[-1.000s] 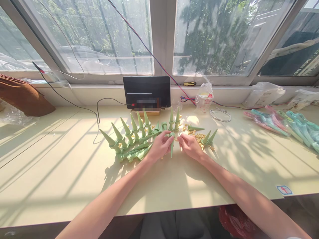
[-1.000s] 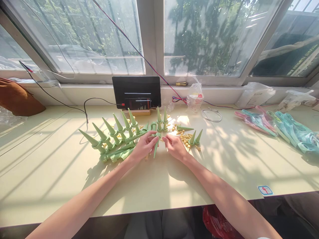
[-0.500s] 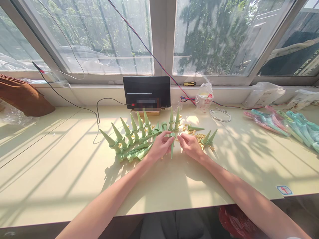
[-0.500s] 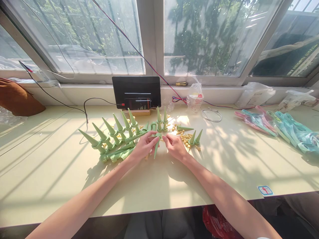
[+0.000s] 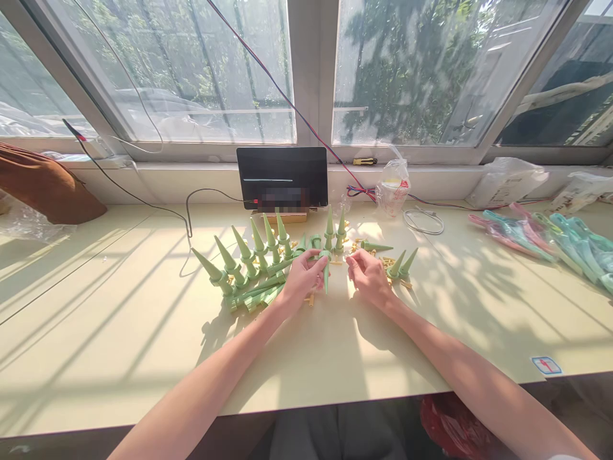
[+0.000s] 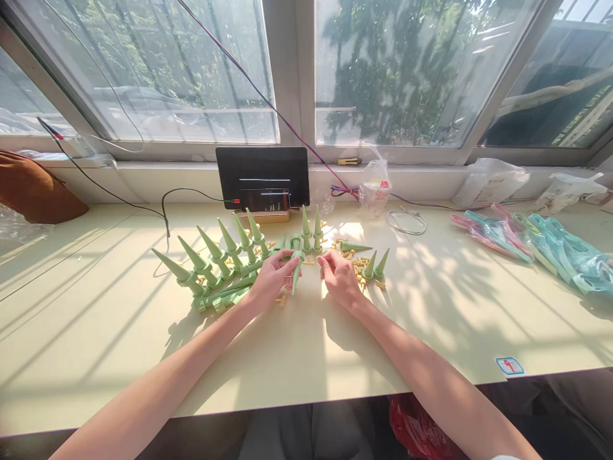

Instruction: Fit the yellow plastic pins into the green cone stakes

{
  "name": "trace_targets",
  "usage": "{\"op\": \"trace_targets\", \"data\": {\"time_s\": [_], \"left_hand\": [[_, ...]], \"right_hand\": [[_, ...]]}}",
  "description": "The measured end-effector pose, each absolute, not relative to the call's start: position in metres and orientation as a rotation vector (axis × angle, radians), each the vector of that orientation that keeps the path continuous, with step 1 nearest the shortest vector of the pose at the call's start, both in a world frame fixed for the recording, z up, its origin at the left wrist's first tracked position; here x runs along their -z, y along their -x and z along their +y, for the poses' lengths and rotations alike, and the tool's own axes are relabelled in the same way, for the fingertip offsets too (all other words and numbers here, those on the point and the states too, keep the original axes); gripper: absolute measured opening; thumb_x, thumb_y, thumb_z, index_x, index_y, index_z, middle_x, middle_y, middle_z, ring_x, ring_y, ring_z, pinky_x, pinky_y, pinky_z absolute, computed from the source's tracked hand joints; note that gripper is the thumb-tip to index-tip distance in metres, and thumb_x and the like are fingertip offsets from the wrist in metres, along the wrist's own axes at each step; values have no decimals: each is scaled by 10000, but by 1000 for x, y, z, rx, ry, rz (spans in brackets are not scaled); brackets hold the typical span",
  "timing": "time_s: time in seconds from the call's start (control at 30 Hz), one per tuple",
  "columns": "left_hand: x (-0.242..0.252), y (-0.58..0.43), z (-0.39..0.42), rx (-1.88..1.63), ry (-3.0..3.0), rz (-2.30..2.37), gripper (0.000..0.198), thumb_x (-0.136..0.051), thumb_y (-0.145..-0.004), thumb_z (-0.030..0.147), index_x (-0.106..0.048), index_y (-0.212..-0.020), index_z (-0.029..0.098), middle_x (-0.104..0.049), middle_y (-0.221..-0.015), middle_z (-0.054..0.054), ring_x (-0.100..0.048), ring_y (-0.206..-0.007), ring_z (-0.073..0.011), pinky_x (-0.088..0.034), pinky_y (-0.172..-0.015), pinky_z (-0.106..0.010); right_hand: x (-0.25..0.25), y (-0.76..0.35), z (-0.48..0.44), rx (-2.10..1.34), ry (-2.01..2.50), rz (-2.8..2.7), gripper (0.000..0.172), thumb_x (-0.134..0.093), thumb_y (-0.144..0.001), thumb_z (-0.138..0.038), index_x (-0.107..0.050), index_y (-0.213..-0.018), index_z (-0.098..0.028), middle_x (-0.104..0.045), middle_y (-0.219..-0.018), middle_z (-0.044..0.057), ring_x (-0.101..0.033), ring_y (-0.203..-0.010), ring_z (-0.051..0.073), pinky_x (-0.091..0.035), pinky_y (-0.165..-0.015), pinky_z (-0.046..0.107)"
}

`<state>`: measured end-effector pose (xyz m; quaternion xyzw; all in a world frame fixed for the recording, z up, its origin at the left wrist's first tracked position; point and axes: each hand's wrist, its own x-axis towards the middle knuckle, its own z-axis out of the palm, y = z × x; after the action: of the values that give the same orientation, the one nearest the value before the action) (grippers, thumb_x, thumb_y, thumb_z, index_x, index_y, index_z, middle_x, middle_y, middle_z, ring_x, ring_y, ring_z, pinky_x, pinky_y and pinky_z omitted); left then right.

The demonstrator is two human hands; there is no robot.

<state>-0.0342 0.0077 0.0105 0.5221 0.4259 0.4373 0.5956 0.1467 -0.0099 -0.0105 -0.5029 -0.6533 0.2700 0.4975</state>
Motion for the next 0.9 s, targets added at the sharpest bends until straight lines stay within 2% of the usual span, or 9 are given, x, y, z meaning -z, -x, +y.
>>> {"op": "trace_targets", "data": {"time_s": [0.2, 0.4, 0.5, 0.6, 0.7, 0.8, 0.9], "left_hand": [[-12, 34, 6, -1030, -1187, 1003, 463, -736, -775, 488, -548, -1054, 169, -607, -606, 6, -529, -478, -111, -366, -422, -215], [-13, 34, 6, -1023, -1171, 1004, 441, -743, -769, 475, -558, -1029, 170, -600, -599, 9, -524, -471, -108, -359, -414, -209], [-14, 33, 5, -1018, -1160, 998, 441, -749, -760, 479, -570, -1018, 170, -600, -605, 7, -527, -470, -107, -363, -413, -209], [-14, 33, 5, -1018, -1142, 990, 444, -759, -749, 483, -583, -1007, 168, -590, -607, 6, -530, -485, -109, -372, -416, -209], [-14, 34, 6, -1012, -1127, 994, 456, -766, -738, 496, -589, -1002, 168, -578, -605, 10, -526, -496, -108, -381, -425, -211], [-13, 35, 6, -989, -1125, 1012, 470, -756, -743, 516, -594, -1015, 169, -567, -595, 19, -485, -467, -91, -373, -428, -211], [-13, 36, 7, -967, -1117, 1020, 473, -750, -744, 523, -601, -1029, 175, -564, -597, 27, -457, -447, -77, -371, -440, -211]], "right_hand": [[7, -147, -10, -456, 1315, -1624, 415, -480, -944, -470, -357, -630, -228, -378, -504, -47, -346, -472, 121, -301, -499, 275], [12, -146, -5, -410, 1311, -1605, 570, -403, -961, -564, -210, -549, -221, -281, -465, -41, -291, -461, 109, -246, -484, 283], [11, -146, -6, -451, 1312, -1584, 498, -464, -946, -554, -361, -595, -216, -416, -503, -36, -397, -479, 114, -325, -508, 270], [9, -145, -10, -567, 1248, -1602, 307, -562, -909, -512, -562, -884, -206, -603, -691, -8, -524, -529, 125, -410, -531, 263], [7, -145, -12, -636, 1162, -1697, 331, -608, -888, -447, -567, -1118, -213, -661, -867, 26, -585, -576, 129, -457, -542, 263], [9, -146, -10, -612, 1139, -1765, 298, -594, -900, -359, -583, -1162, -216, -671, -940, 44, -600, -619, 129, -483, -578, 268], [12, -146, -8, -580, 1149, -1781, 240, -582, -907, -307, -618, -1127, -218, -677, -959, 48, -597, -633, 129, -486, -583, 271]]}}
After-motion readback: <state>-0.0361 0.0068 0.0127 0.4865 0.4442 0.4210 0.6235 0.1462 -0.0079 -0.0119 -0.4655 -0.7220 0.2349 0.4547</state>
